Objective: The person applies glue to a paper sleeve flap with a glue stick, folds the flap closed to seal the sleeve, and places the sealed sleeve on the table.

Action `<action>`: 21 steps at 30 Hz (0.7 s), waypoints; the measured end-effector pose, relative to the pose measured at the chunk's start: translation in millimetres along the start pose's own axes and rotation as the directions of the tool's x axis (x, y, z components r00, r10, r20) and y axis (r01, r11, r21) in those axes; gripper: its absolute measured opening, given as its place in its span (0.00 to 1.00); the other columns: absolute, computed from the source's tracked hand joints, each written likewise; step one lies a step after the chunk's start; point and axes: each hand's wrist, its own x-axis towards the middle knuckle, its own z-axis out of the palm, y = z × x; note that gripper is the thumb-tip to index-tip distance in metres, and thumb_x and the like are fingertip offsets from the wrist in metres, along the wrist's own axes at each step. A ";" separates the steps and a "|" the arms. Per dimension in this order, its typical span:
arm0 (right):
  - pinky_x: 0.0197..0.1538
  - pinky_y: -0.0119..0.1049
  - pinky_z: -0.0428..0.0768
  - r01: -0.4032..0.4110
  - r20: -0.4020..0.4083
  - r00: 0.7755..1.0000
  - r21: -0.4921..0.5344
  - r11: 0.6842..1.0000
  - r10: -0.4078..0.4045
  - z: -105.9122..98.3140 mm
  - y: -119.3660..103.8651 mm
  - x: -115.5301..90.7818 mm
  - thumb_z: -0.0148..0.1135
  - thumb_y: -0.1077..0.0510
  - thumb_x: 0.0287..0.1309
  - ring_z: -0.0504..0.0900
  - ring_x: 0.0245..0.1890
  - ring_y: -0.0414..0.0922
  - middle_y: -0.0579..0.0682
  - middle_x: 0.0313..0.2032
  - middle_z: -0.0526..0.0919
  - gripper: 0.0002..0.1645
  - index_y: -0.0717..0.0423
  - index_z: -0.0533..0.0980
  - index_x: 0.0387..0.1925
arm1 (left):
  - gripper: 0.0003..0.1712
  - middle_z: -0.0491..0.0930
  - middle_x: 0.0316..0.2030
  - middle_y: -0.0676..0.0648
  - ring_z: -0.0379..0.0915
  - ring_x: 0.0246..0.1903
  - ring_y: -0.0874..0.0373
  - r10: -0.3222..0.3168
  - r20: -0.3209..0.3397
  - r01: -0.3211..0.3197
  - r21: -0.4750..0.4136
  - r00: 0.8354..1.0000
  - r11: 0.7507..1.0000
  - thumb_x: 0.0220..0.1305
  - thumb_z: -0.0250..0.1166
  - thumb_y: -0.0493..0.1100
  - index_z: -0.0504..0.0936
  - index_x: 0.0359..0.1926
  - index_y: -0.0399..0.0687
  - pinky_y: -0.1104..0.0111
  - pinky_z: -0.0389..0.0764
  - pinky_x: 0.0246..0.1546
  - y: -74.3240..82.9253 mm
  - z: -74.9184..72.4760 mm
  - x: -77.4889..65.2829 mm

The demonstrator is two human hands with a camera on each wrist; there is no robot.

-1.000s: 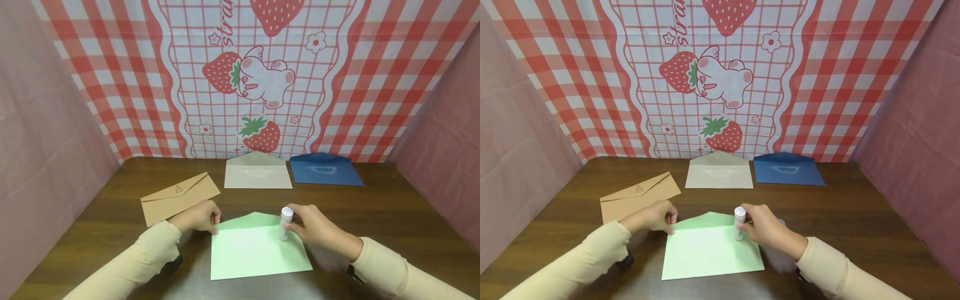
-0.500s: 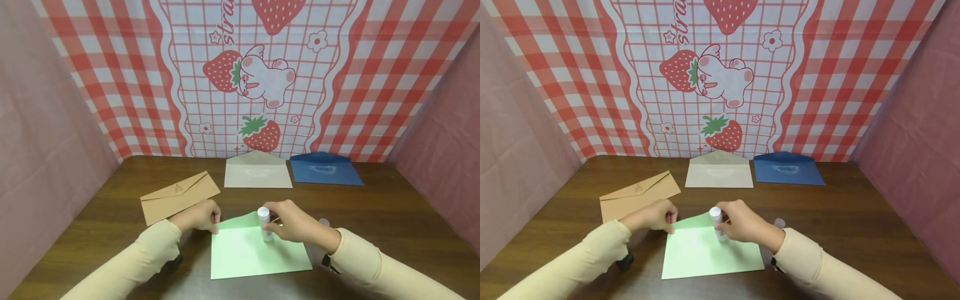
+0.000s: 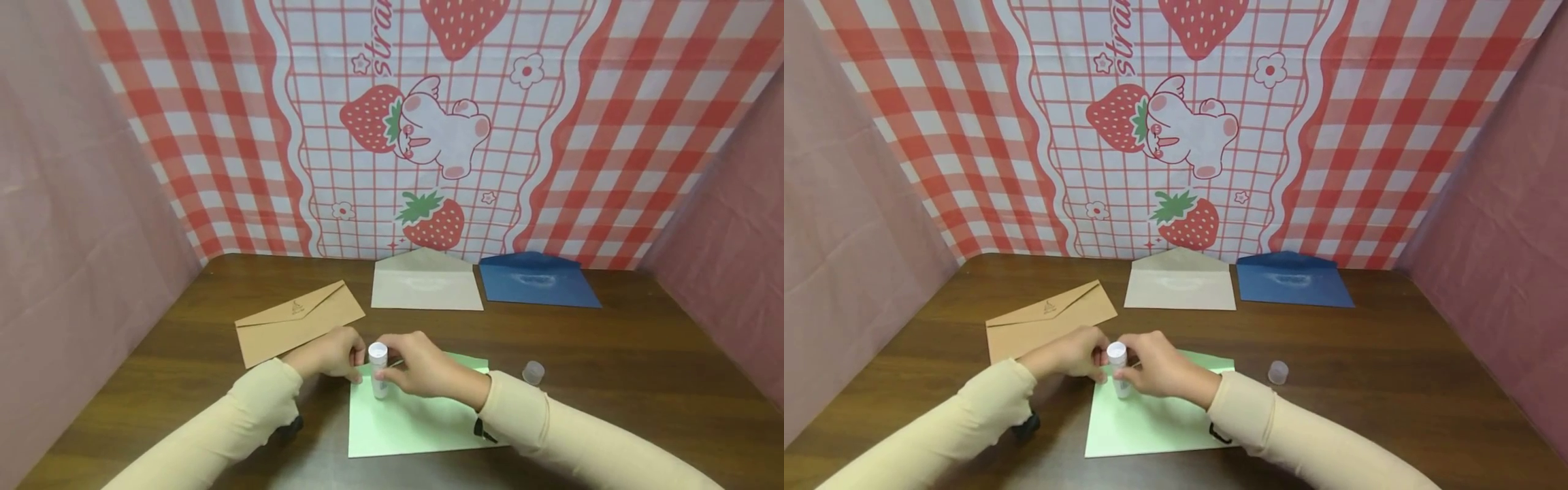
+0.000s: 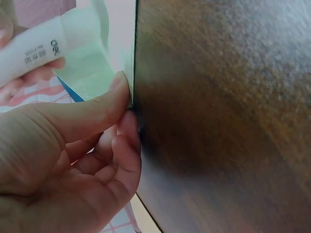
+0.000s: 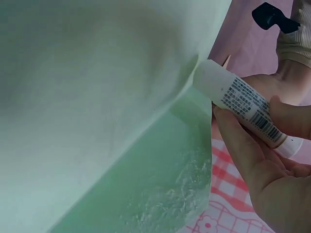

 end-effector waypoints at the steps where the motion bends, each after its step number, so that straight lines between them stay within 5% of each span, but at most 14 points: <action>1: 0.41 0.25 0.81 0.002 -0.006 1.000 -0.004 1.000 -0.002 0.9 0.4 0.8 0.67 0.61 0.55 0.87 0.41 0.46 0.53 0.40 0.87 0.12 0.59 0.78 0.41 | 0.16 0.67 0.15 0.54 0.62 0.18 0.63 0.003 0.000 -0.003 -0.001 1.000 1.000 0.42 0.75 0.30 0.74 0.17 0.42 0.76 0.63 0.20 -0.1 0.1 -0.1; 11: 0.41 0.35 0.84 -0.083 -0.070 0.994 -0.047 0.995 0.080 4.0 6.5 -5.9 0.66 0.61 0.56 0.87 0.40 0.48 0.55 0.38 0.87 0.10 0.60 0.77 0.39 | 0.16 0.68 0.15 0.55 0.63 0.19 0.63 0.025 0.009 -0.025 0.060 1.000 0.998 0.41 0.76 0.31 0.74 0.16 0.44 0.76 0.64 0.20 -3.7 -1.0 2.7; 21: 0.39 0.35 0.83 -0.118 -0.106 0.988 -0.060 0.991 0.111 -1.9 15.4 -24.1 0.66 0.61 0.56 0.86 0.40 0.47 0.54 0.37 0.87 0.09 0.59 0.76 0.39 | 0.18 0.66 0.14 0.56 0.62 0.19 0.64 0.050 0.029 -0.052 0.090 0.998 0.995 0.41 0.77 0.32 0.72 0.15 0.46 0.76 0.64 0.21 -3.1 -1.0 3.6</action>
